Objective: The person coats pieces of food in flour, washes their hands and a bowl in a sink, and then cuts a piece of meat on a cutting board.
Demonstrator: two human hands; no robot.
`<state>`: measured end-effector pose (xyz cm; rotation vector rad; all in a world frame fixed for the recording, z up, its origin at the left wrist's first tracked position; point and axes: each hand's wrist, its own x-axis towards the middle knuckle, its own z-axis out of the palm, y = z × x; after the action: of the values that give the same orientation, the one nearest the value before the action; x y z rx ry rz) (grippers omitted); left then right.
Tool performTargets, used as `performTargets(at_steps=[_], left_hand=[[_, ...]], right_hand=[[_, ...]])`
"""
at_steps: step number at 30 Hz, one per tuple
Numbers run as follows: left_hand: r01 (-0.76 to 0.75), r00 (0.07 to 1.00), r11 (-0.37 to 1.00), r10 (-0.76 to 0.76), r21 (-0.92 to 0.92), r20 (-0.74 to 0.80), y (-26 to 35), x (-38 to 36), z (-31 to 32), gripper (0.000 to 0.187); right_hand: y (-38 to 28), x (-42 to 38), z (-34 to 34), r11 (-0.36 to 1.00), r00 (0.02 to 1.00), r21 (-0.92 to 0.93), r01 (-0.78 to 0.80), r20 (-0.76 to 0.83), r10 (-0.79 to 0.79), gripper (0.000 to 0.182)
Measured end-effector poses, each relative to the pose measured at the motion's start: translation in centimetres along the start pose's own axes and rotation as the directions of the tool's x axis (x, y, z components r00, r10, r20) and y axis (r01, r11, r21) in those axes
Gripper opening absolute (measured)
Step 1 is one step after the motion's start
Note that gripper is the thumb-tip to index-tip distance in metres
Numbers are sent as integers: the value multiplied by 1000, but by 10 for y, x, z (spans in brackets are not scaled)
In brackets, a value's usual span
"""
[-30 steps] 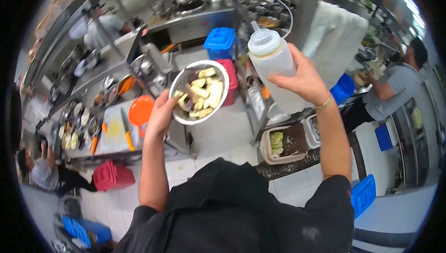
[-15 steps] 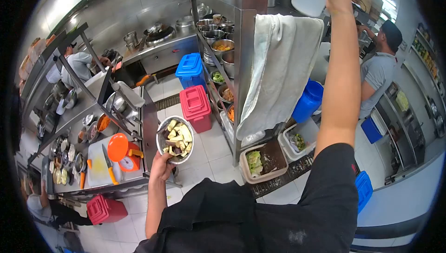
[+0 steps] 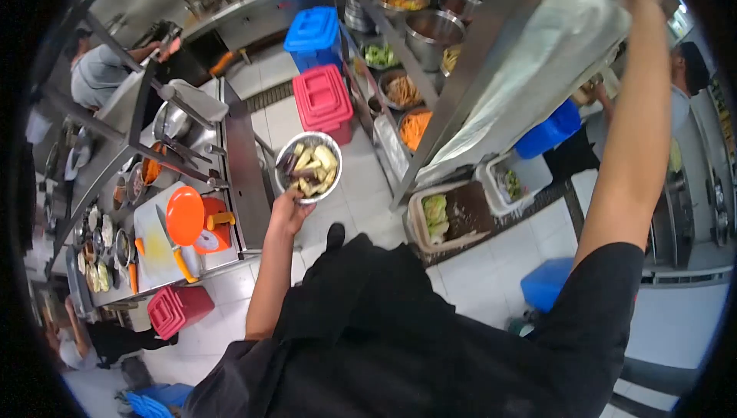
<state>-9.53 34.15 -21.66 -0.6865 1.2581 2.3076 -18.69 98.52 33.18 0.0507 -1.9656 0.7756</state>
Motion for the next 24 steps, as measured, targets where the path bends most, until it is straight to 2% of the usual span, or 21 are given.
performTargets(at_steps=[1, 3, 4, 5, 6, 7, 8, 9, 10, 11, 12, 14, 15, 17, 19, 21, 22, 24], left_hand=[[16, 999, 999, -15, 29, -37, 0, 22, -8, 36], [57, 997, 997, -55, 44, -62, 4, 62, -16, 36], [84, 994, 995, -80, 53, -74, 3, 86, -24, 35], [116, 990, 991, -110, 65, -90, -1, 109, -35, 34], [146, 985, 986, -137, 81, -107, -2, 131, -43, 34], [191, 975, 978, -179, 81, -131, -1, 146, -46, 34], [231, 964, 969, -217, 83, -154, 2, 161, -46, 35], [274, 951, 957, -256, 90, -175, 2, 177, -48, 36], [271, 952, 955, -247, 125, -179, -2, 195, -54, 40], [298, 945, 944, -272, 141, -179, -4, 216, -59, 40], [331, 936, 930, -302, 161, -180, -8, 234, -66, 40], [372, 922, 911, -340, 177, -186, -22, 262, -77, 40], [376, 922, 906, -346, 195, -172, -24, 272, -77, 37], [388, 920, 892, -361, 233, -150, -27, 278, -74, 32], [430, 901, 868, -397, 248, -173, -38, 288, -80, 32], [456, 889, 851, -421, 259, -182, -46, 296, -84, 32], [469, 882, 843, -434, 264, -182, -48, 295, -84, 33], [491, 871, 829, -454, 268, -188, -55, 298, -86, 34]], right_hand=[[-39, -51, 7, 983, 990, -185, 7, -134, -32, 54], [-125, -159, 23, 850, 914, -509, -132, -394, -94, 49], [-129, -199, 23, 611, 891, -791, -19, -292, -349, 39], [-136, -249, 41, 586, 840, -805, 92, -254, -480, 41], [-135, -300, 77, 670, 852, -723, 170, -234, -468, 43], [-130, -353, 122, 781, 907, -592, 197, -194, -375, 45], [-119, -405, 172, 883, 972, -447, 142, -106, -210, 47], [-102, -455, 226, 939, 1000, -343, 1, 25, 9, 49], [-79, -503, 276, 936, 956, -301, -184, 168, 242, 51], [-50, -552, 323, 874, 845, -319, -366, 280, 456, 53], [-16, -599, 363, 767, 694, -394, -505, 342, 633, 55], [59, -670, 413, 511, 412, -621, -594, 310, 857, 60], [95, -691, 428, 387, 308, -722, -573, 248, 919, 62], [160, -726, 440, 180, 174, -841, -510, 104, 979, 67], [195, -717, 448, -94, -293, -684, -724, 181, 939, 63], [216, -743, 468, -231, -287, -378, -896, 99, 953, 63], [243, -762, 465, -181, -297, -480, -859, 178, 938, 64], [230, -730, 480, -311, -401, -373, -874, 193, 896, 75]])
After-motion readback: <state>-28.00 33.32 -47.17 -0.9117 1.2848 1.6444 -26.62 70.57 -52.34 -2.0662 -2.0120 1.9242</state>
